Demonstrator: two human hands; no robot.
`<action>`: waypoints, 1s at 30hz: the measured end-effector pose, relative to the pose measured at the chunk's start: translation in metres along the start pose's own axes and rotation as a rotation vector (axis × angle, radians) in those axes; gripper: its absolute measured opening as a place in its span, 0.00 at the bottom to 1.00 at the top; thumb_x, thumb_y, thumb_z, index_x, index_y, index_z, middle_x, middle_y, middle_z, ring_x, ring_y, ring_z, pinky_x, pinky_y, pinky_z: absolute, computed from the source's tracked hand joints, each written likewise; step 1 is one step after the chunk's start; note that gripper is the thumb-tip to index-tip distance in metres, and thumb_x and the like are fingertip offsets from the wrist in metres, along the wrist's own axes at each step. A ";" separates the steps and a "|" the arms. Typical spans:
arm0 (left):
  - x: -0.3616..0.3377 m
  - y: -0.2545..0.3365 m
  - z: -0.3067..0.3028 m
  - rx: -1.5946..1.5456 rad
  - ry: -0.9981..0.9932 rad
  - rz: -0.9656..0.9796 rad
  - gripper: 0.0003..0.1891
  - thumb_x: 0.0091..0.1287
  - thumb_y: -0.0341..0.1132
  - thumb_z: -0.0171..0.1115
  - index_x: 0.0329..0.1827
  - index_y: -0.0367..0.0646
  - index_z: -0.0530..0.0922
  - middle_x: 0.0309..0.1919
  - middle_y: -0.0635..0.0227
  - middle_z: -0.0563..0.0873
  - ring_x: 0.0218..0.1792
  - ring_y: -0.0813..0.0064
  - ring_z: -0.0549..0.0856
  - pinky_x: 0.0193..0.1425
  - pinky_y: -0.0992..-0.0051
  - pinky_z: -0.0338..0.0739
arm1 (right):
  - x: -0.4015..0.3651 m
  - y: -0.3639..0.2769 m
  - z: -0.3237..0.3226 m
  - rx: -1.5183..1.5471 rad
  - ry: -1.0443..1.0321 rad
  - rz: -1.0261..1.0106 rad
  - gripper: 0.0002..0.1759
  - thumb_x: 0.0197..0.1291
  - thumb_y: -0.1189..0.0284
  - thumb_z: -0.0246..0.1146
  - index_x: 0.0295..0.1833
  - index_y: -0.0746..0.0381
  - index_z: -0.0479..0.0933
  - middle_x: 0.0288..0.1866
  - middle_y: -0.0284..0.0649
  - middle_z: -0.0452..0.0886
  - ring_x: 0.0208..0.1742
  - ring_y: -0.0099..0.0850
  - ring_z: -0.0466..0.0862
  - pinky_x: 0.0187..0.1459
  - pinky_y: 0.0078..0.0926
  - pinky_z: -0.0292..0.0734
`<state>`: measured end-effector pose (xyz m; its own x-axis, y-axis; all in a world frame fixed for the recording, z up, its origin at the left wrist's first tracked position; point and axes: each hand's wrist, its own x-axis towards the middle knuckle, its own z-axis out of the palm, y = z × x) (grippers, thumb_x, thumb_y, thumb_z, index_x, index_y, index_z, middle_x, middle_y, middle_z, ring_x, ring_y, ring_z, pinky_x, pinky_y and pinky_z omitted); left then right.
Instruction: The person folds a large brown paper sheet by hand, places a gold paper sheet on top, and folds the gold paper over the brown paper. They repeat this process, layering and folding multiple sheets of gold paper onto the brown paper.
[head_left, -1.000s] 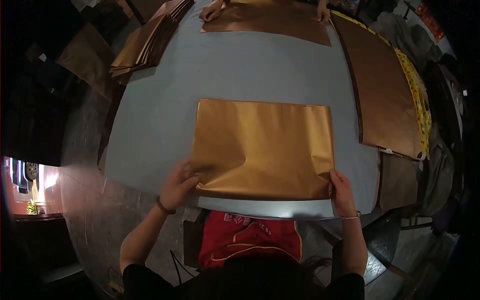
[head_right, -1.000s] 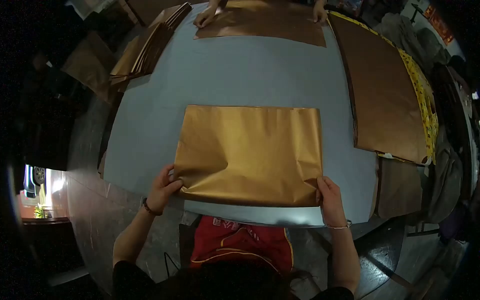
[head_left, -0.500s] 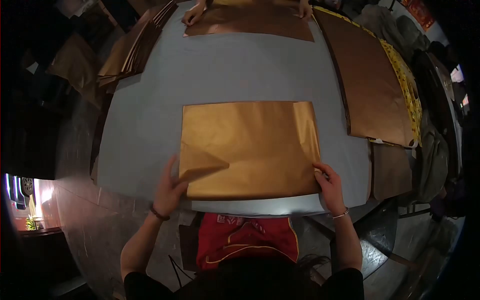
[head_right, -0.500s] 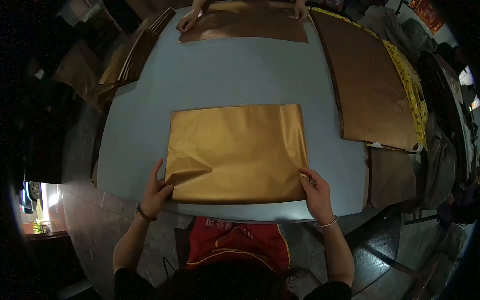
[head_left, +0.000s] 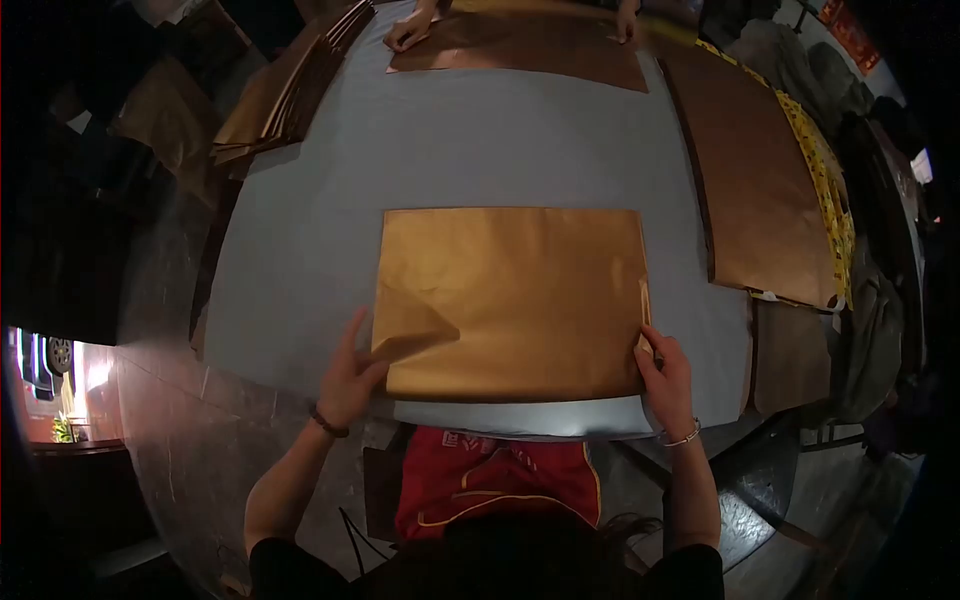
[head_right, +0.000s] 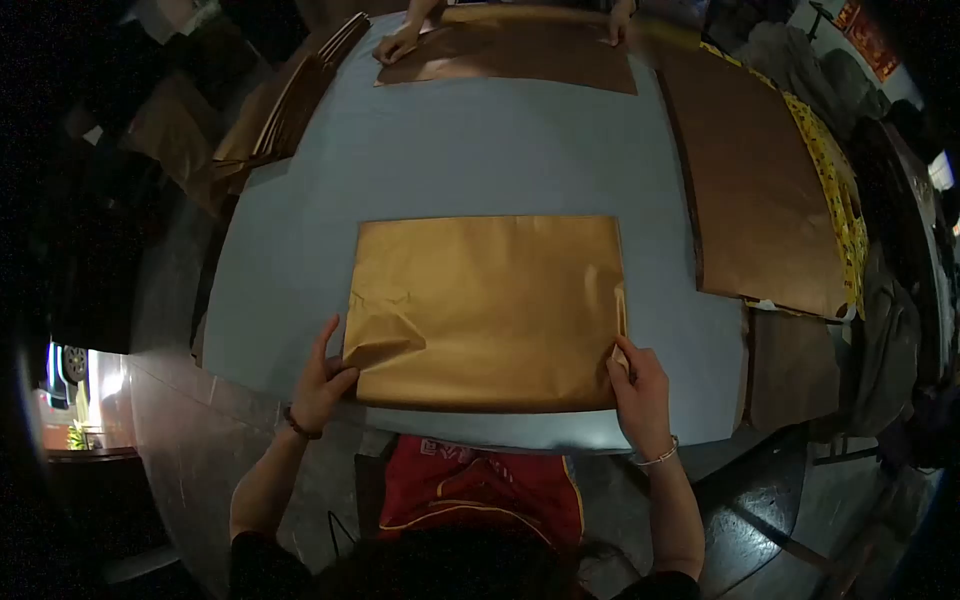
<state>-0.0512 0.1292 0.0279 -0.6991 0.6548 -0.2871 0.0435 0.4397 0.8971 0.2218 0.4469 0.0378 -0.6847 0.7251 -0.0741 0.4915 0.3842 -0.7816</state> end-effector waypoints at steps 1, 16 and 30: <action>0.000 -0.001 0.001 0.001 0.016 -0.002 0.41 0.64 0.21 0.54 0.77 0.49 0.43 0.35 0.67 0.82 0.32 0.83 0.75 0.40 0.81 0.72 | 0.001 0.000 0.001 -0.021 0.010 -0.014 0.19 0.63 0.73 0.59 0.59 0.67 0.74 0.33 0.38 0.73 0.35 0.27 0.74 0.38 0.23 0.69; -0.012 0.019 0.001 0.317 0.104 -0.013 0.40 0.62 0.34 0.61 0.75 0.49 0.48 0.28 0.60 0.85 0.31 0.59 0.84 0.37 0.64 0.76 | 0.005 0.015 0.002 -0.010 -0.004 -0.029 0.22 0.59 0.74 0.63 0.59 0.68 0.74 0.35 0.41 0.73 0.38 0.32 0.75 0.41 0.27 0.71; -0.011 0.009 0.012 0.507 0.210 0.316 0.19 0.69 0.38 0.56 0.63 0.50 0.70 0.23 0.63 0.83 0.27 0.62 0.83 0.33 0.66 0.75 | 0.004 0.012 0.003 -0.017 0.027 -0.061 0.23 0.55 0.73 0.65 0.58 0.69 0.75 0.38 0.44 0.76 0.41 0.34 0.77 0.44 0.30 0.72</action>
<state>-0.0342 0.1335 0.0354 -0.7201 0.6887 0.0843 0.5676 0.5148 0.6426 0.2237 0.4532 0.0261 -0.6993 0.7148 -0.0095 0.4582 0.4380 -0.7735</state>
